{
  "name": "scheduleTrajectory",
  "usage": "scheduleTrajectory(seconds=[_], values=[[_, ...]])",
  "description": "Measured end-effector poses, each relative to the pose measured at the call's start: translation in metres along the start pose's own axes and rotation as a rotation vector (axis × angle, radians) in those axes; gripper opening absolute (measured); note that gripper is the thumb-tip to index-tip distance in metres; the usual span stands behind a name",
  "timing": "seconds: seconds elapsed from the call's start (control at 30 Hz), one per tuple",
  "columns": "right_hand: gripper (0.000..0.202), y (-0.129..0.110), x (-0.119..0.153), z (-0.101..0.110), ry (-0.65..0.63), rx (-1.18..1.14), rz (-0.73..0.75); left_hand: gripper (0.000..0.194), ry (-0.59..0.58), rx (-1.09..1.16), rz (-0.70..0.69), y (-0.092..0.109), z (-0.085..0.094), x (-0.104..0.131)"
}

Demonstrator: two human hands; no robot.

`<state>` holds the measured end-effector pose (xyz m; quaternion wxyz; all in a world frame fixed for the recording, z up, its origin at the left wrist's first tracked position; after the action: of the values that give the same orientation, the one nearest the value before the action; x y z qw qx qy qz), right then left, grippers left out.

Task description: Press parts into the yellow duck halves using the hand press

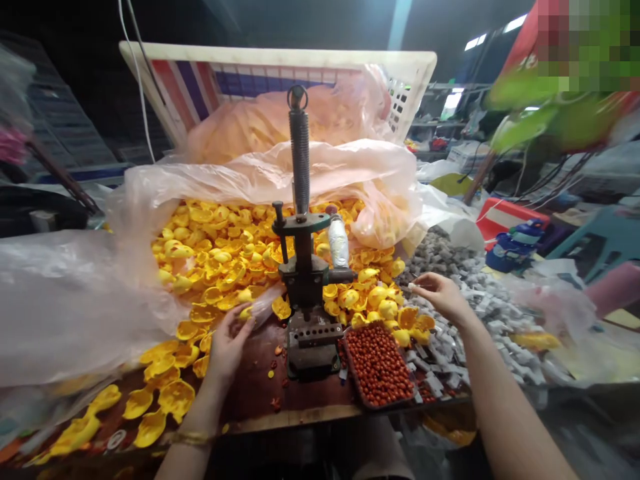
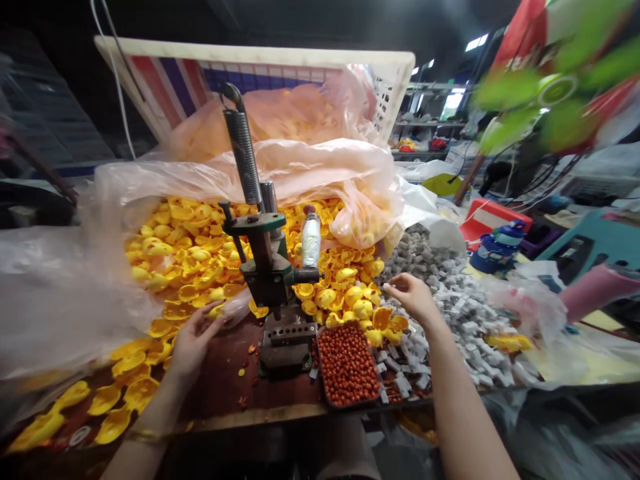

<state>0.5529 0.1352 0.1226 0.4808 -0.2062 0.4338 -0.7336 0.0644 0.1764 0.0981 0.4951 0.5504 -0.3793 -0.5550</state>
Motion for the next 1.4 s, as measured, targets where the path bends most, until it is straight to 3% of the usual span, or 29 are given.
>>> scheduleTrajectory(seconds=[0.1,0.2,0.3,0.37,0.43,0.5,0.57,0.63,0.7,0.8,0.9,0.97,1.03,1.13,1.2,1.3,1.4], values=[[0.041,-0.039,0.046,-0.045,-0.247,-0.374,-0.004,0.046,-0.164,0.446,0.427,-0.018,-0.031,0.047],[0.031,-0.091,0.104,-0.108,-0.484,-0.5,0.107,0.039,-0.208,0.641,0.68,-0.022,-0.058,0.083],[0.015,-0.135,0.151,-0.147,-0.546,-0.367,0.451,0.034,-0.216,0.66,0.709,-0.017,-0.067,0.09],[0.026,-0.149,0.174,-0.16,-0.518,-0.194,0.682,0.035,-0.251,0.618,0.654,-0.01,-0.069,0.087],[0.032,-0.151,0.186,-0.168,-0.49,-0.034,0.81,0.038,-0.276,0.573,0.599,-0.003,-0.069,0.082],[0.027,-0.146,0.189,-0.174,-0.481,0.06,0.808,0.037,-0.273,0.559,0.589,0.001,-0.068,0.08],[0.02,-0.14,0.187,-0.175,-0.449,0.097,0.711,0.035,-0.266,0.558,0.617,0.001,-0.069,0.08],[0.021,-0.137,0.187,-0.175,-0.43,0.047,0.648,0.035,-0.265,0.557,0.648,0.0,-0.071,0.082],[0.027,-0.14,0.193,-0.175,-0.454,-0.07,0.679,0.039,-0.287,0.564,0.633,0.0,-0.074,0.085],[0.03,-0.141,0.19,-0.167,-0.393,-0.209,0.665,0.045,-0.32,0.505,0.417,0.01,-0.077,0.086],[0.036,-0.133,0.178,-0.16,-0.359,-0.19,0.57,0.037,-0.323,0.257,0.157,0.018,-0.072,0.089],[0.027,-0.123,0.167,-0.158,-0.395,-0.049,0.524,0.029,-0.285,0.156,0.121,0.012,-0.066,0.09],[0.016,-0.101,0.147,-0.149,-0.329,0.255,0.434,0.03,-0.204,0.184,0.184,0.0,-0.056,0.089],[0.021,-0.062,0.12,-0.131,-0.224,0.702,0.284,0.037,-0.072,0.311,0.323,-0.018,-0.044,0.088],[0.021,-0.048,0.113,-0.127,-0.24,0.785,0.246,0.039,-0.024,0.36,0.374,-0.024,-0.042,0.089],[0.017,-0.055,0.116,-0.125,-0.267,0.55,0.226,0.038,-0.004,0.393,0.405,-0.024,-0.049,0.09],[0.014,-0.089,0.136,-0.137,-0.372,0.031,0.25,0.041,-0.004,0.477,0.459,-0.019,-0.06,0.094]])
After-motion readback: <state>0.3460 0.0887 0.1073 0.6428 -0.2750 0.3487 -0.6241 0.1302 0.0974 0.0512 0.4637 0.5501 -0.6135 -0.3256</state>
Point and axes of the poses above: each hand's wrist, its own x-axis away from the middle knuckle, its own z-axis out of the back of the hand, y = z × x, the point moved 9 cm from there along -x, towards the middle knuckle, and after that the axes turned 5 degrees about -z, right-handed, at the moved point
